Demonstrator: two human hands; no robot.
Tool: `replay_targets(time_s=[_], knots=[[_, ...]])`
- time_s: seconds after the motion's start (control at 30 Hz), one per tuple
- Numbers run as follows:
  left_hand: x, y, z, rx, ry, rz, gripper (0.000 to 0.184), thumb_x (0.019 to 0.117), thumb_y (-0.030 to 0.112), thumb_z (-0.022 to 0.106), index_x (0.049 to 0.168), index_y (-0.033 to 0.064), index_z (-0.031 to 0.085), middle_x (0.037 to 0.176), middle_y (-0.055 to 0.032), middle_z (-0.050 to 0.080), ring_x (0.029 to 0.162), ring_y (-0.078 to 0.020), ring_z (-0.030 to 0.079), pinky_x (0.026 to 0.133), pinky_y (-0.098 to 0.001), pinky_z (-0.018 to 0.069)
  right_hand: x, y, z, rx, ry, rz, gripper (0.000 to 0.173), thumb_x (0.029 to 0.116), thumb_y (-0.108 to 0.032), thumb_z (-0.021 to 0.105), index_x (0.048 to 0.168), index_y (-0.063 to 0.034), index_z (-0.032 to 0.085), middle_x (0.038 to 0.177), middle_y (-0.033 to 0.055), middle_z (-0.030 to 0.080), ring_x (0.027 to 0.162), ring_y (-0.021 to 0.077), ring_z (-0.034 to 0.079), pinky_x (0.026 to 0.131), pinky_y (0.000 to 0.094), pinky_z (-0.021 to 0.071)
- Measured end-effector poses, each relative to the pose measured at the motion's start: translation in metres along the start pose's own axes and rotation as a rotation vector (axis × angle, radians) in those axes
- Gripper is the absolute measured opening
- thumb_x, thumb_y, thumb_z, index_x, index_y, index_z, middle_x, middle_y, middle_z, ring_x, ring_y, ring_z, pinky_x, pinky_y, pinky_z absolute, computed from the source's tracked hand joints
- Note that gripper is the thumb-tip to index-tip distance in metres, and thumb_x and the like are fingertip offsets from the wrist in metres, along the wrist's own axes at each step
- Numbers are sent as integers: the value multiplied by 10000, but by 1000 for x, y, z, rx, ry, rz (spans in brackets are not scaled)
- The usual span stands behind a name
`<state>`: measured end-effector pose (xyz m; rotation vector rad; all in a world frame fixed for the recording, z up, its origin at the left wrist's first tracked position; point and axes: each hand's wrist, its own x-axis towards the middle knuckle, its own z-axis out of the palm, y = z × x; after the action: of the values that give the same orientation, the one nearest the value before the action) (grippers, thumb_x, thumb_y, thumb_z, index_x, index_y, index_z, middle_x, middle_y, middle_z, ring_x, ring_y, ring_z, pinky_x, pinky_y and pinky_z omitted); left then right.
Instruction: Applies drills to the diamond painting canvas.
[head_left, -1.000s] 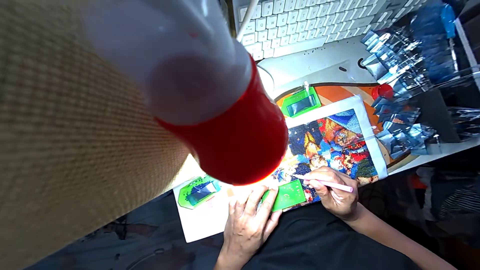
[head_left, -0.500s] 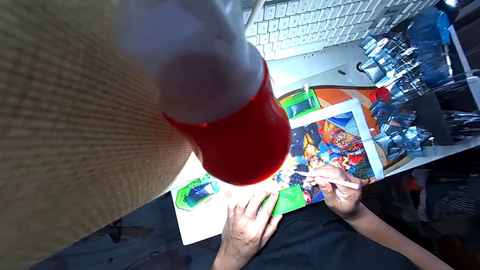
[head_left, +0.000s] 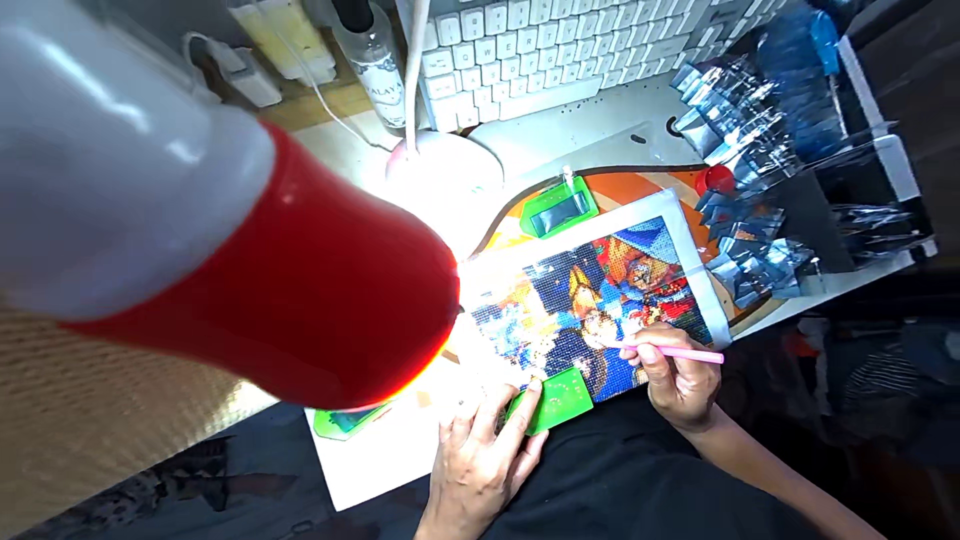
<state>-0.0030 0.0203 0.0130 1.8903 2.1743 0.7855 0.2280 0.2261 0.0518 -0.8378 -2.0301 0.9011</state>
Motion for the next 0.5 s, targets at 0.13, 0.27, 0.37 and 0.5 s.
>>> replay_targets(time_s=[0.13, 0.27, 0.37, 0.5], knots=[[0, 1, 4, 7, -7, 9, 551, 829, 562, 725, 1340, 359, 689, 1314, 41, 654, 1138, -144, 592, 956, -379, 438, -4, 4, 3, -10, 0, -4, 268, 1042, -270, 545, 1046, -55, 705, 927, 8, 722, 877, 61, 702, 809, 225, 600], [0, 1, 7, 4, -7, 24, 551, 814, 572, 736, 1322, 361, 701, 1313, 40, 656, 1141, -148, 596, 955, -377, 447, -4, 6, 8, 13, 1, -23, 264, 1044, -269, 538, 1048, -62, 702, 940, 13, 726, 887, 74, 709, 817, 242, 607], [2, 4, 7, 0, -23, 27, 551, 817, 574, 735, 1326, 365, 697, 1305, 42, 656, 1128, -138, 599, 956, -370, 449, -3, 8, 7, 13, 12, -36, 268, 1045, -276, 530, 1054, -63, 693, 944, 14, 715, 892, 68, 700, 817, 231, 597], [2, 6, 8, 4, -26, 26, 559, 811, 578, 737, 1329, 370, 694, 1294, 45, 659, 1109, -137, 601, 949, -372, 447, -3, 7, 2, -5, 24, -31, 286, 1046, -284, 520, 1031, -62, 698, 935, 12, 717, 905, 74, 696, 827, 238, 591]])
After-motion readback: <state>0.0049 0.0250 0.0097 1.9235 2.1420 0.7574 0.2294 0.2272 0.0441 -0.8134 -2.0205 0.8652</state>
